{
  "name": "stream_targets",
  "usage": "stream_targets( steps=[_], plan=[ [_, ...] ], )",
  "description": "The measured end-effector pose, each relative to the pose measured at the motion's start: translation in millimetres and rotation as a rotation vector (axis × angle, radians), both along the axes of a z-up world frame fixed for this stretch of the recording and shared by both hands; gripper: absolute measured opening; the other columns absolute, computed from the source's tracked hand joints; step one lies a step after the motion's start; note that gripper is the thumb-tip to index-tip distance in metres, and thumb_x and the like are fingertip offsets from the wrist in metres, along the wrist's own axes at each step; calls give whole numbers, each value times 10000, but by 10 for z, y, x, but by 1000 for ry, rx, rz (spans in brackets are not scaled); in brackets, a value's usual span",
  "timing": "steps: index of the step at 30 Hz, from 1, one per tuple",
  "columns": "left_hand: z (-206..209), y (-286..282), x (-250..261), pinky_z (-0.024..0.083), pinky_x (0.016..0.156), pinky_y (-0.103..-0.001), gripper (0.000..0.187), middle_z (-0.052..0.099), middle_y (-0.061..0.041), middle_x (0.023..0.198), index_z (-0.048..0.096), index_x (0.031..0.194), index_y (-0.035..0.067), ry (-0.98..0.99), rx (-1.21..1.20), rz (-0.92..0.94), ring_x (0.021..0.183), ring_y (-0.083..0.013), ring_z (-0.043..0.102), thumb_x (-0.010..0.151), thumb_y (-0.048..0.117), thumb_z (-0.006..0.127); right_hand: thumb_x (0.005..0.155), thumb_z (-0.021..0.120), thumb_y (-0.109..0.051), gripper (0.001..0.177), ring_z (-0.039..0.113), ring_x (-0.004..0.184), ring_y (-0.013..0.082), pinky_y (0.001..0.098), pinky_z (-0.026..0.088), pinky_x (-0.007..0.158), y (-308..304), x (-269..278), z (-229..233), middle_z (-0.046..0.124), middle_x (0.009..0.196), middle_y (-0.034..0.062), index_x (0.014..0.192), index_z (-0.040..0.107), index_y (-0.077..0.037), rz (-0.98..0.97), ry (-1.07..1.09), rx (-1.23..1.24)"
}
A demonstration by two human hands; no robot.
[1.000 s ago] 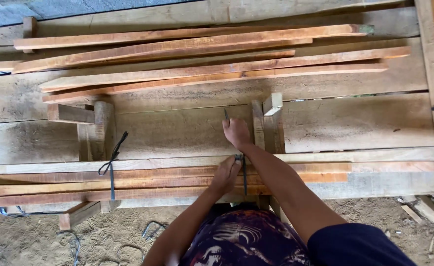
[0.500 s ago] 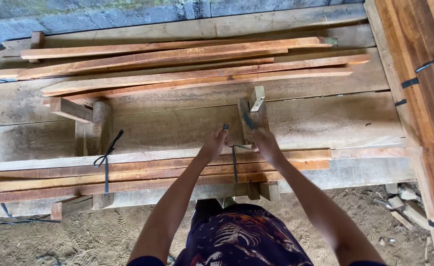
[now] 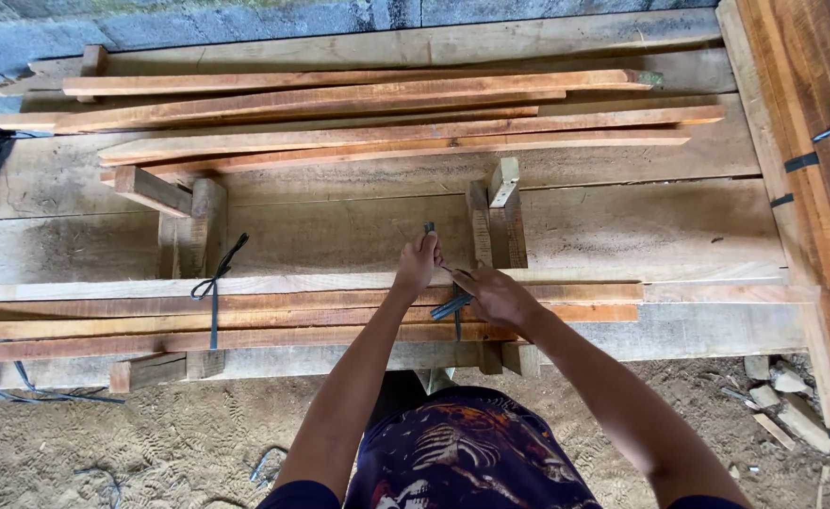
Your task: Bundling thin strips of wood together using ties and a hook tool.
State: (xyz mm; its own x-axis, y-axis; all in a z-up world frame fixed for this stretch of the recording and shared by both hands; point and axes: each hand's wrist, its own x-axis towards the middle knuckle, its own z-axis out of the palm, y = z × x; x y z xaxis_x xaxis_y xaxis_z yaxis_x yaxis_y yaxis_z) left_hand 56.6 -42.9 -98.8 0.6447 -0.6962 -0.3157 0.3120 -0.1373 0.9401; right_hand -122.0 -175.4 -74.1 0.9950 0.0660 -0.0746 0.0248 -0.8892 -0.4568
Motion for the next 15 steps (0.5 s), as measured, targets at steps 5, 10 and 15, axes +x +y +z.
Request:
stream_targets(
  steps=[5, 10, 15],
  plan=[
    [978, 338, -249, 493, 682, -460, 175, 588, -184, 828, 502, 940, 59, -700, 78, -185, 730, -303, 632, 1103, 89, 447, 862, 578, -139, 741, 656, 847, 435, 528, 585, 723, -84, -15, -587, 665, 949, 273, 1581, 416, -62, 69, -143, -131],
    [640, 474, -410, 99, 1224, -716, 315, 684, -244, 1048, 592, 927, 42, -917, 491, -186, 1389, -429, 502, 1073, 279, 444, 825, 652, -179, 714, 659, 852, 403, 489, 564, 730, -155, -17, -815, 680, 940, 230, 1520, 528, -71, 86, -195, -140],
    [960, 415, -453, 319, 1160, -636, 443, 743, -166, 914, 720, 1077, 96, -763, 489, -215, 1077, -341, 707, 1138, 404, 406, 831, 692, -213, 713, 696, 938, 372, 469, 584, 827, -197, -14, -1100, 722, 985, 189, 1516, 534, -95, 43, -235, -106]
  ],
)
